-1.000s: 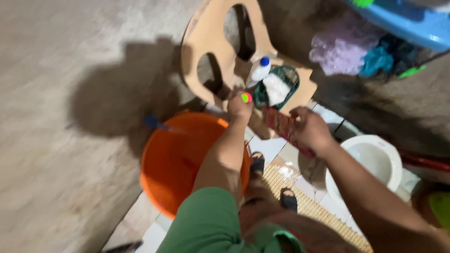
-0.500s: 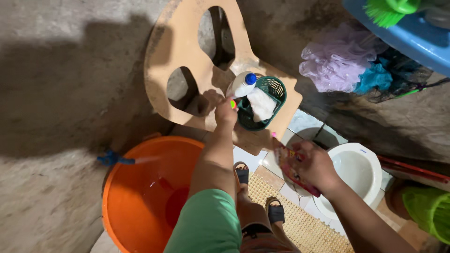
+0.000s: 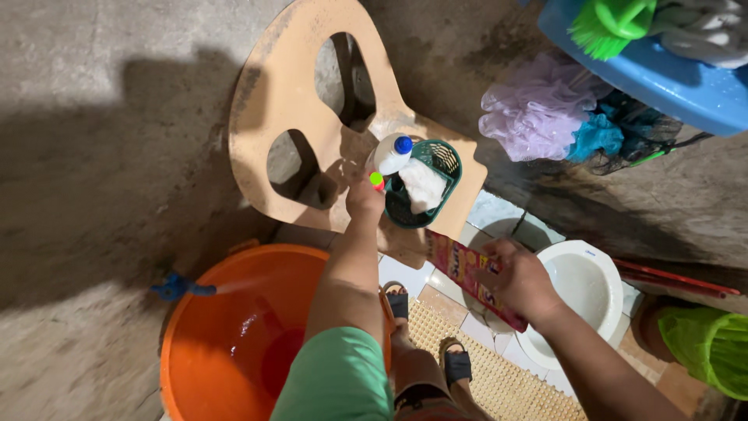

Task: The person organizes cleaning supplies, including a green basket, a white cloth, and a bottle of detergent, onto a beige plastic stool. They then use a red scoop to transfer water from an orange bucket into a white basin. Finally, the person uses a long-handled brush to scrub the tiled floor and a wall corner.

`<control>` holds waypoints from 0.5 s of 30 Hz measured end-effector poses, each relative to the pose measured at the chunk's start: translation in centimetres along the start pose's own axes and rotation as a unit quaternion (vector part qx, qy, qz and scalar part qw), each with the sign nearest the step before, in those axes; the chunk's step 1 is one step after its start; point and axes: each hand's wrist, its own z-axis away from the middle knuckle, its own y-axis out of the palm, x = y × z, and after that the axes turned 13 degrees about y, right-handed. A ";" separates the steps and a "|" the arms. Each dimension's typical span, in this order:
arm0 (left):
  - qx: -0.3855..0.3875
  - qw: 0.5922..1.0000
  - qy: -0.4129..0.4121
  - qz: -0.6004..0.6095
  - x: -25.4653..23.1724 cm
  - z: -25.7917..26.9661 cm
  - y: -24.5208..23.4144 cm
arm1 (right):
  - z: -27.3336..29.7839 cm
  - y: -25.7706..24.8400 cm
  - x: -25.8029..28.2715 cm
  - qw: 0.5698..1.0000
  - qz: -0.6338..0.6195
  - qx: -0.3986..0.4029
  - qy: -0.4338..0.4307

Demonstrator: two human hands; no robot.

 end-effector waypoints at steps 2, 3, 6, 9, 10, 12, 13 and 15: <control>-0.035 0.999 -0.018 0.005 -0.4 1.2 -1.0 | 0.0 0.0 -0.7 0.999 0.027 0.019 -0.003; -0.069 0.997 -0.026 0.004 -0.6 2.2 -1.3 | 0.0 0.0 -1.1 0.999 0.041 0.032 -0.011; -0.125 0.991 0.005 0.050 -1.2 5.3 -1.2 | 0.0 0.0 -1.7 0.994 0.108 0.026 -0.017; -0.085 0.965 -0.003 0.248 -1.7 10.3 1.4 | 1.0 -1.1 -2.6 0.995 0.077 -0.008 -0.069; -0.061 0.965 -0.022 0.254 -1.8 12.1 2.7 | 1.5 -1.7 -2.8 0.994 0.048 -0.021 -0.098; 0.020 0.947 -0.073 0.312 -2.3 15.5 5.2 | 2.4 -3.2 -3.2 0.997 -0.050 0.008 -0.057; 0.077 0.923 -0.104 0.363 -2.8 16.9 5.8 | 2.9 -4.0 -3.4 0.994 -0.098 0.024 -0.037; 0.282 0.758 -0.314 0.497 -4.9 19.9 5.5 | 4.1 -5.9 -4.0 0.960 -0.254 0.075 -0.086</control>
